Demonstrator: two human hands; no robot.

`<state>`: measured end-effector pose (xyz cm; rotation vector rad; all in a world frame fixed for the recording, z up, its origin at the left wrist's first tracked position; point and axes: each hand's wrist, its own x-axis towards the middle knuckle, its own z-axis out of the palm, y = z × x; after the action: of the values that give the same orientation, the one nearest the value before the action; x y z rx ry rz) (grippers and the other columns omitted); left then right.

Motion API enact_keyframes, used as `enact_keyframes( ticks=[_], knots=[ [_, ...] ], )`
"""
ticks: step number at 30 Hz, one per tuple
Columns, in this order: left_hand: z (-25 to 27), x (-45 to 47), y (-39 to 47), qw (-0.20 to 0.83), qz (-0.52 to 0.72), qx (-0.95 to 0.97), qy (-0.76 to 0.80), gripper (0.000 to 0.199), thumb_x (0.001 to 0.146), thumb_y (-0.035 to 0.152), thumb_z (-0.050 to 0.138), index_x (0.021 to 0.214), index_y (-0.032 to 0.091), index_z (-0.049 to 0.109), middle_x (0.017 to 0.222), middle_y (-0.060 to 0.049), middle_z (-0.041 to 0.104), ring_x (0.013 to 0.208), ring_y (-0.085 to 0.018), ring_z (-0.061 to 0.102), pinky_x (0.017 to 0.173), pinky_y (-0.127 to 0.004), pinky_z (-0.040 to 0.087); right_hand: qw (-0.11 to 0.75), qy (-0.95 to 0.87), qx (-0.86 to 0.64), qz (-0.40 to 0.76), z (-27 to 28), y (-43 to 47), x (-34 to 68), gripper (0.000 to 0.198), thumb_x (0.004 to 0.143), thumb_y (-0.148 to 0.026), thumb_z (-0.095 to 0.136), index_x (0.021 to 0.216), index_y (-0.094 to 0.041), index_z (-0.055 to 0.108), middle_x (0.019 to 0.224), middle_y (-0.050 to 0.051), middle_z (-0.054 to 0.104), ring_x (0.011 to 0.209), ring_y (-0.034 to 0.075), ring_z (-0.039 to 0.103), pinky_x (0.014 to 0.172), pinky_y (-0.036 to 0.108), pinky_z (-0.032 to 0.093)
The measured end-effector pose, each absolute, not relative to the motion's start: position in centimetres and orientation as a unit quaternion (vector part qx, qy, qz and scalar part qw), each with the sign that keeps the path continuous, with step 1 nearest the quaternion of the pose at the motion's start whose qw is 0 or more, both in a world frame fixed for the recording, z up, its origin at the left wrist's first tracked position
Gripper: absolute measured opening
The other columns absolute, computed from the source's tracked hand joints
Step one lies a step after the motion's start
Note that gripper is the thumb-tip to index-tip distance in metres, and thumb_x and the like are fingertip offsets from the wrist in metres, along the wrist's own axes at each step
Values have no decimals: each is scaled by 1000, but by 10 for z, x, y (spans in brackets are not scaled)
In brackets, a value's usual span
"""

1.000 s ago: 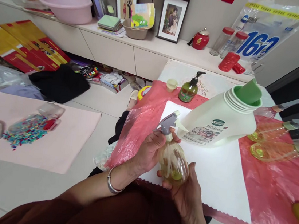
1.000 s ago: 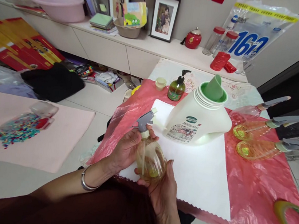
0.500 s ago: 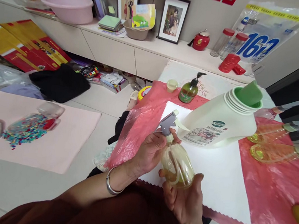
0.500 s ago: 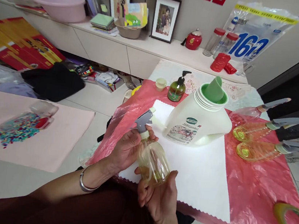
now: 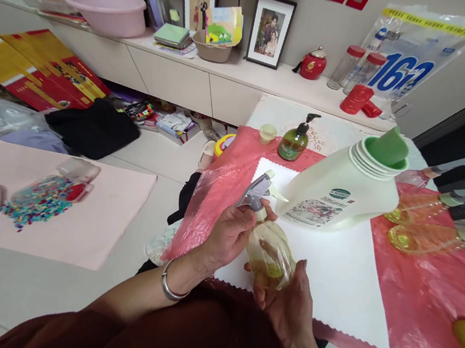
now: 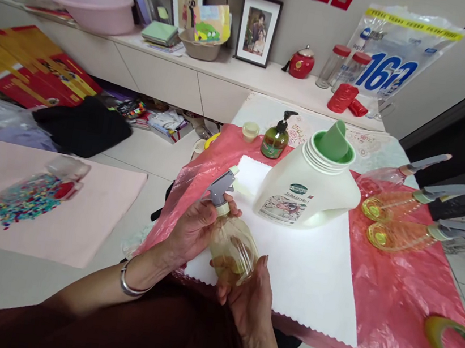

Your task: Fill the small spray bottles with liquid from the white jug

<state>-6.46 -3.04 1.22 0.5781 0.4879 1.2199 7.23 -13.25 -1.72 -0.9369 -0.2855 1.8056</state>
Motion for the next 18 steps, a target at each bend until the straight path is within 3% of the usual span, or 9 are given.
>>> enact_keyframes(
  ticks=[3, 7, 10, 13, 15, 18],
  knots=[
    [8, -65, -30, 751, 563, 263, 223, 32, 73, 44, 91, 93, 22, 78, 93, -3, 73, 91, -19, 66, 99, -39, 49, 495, -129, -384, 769, -16, -131, 75, 98, 82, -87, 69, 145, -15, 49, 110, 18, 65, 60, 17, 59, 52, 26, 49],
    [11, -65, -29, 748, 565, 249, 245, 35, 70, 42, 93, 93, 20, 78, 94, -3, 73, 97, -21, 67, 101, -39, 48, 573, -231, -415, 668, -19, -129, 76, 80, 87, -66, 79, 148, -25, 48, 140, 16, 52, 99, 29, 65, 73, 41, 61],
    [15, -65, -29, 754, 558, 248, 243, 39, 66, 42, 95, 92, 20, 78, 94, -3, 72, 95, -22, 68, 101, -40, 48, 587, -269, -410, 644, -25, -129, 77, 72, 91, -57, 79, 147, -21, 51, 137, 17, 54, 97, 25, 64, 73, 37, 60],
    [18, -64, -29, 743, 564, 256, 253, 39, 66, 43, 95, 93, 20, 78, 95, -3, 72, 96, -23, 69, 104, -42, 46, 576, -280, -408, 651, -30, -128, 77, 74, 91, -64, 75, 146, -19, 53, 131, 17, 58, 88, 22, 62, 68, 33, 58],
    [18, -64, -29, 735, 563, 263, 273, 43, 70, 47, 92, 100, 20, 78, 96, -5, 74, 101, -25, 69, 106, -43, 45, 584, -285, -436, 622, -33, -126, 75, 75, 90, -68, 74, 145, -21, 55, 132, 16, 57, 93, 24, 63, 70, 33, 58],
    [15, -66, -31, 732, 539, 295, 295, 46, 78, 45, 86, 117, 22, 75, 107, -9, 76, 111, -27, 68, 106, -44, 47, 608, -313, -466, 561, -31, -119, 69, 78, 88, -67, 77, 147, -22, 54, 144, 12, 51, 125, 30, 55, 98, 41, 55]
  ],
)
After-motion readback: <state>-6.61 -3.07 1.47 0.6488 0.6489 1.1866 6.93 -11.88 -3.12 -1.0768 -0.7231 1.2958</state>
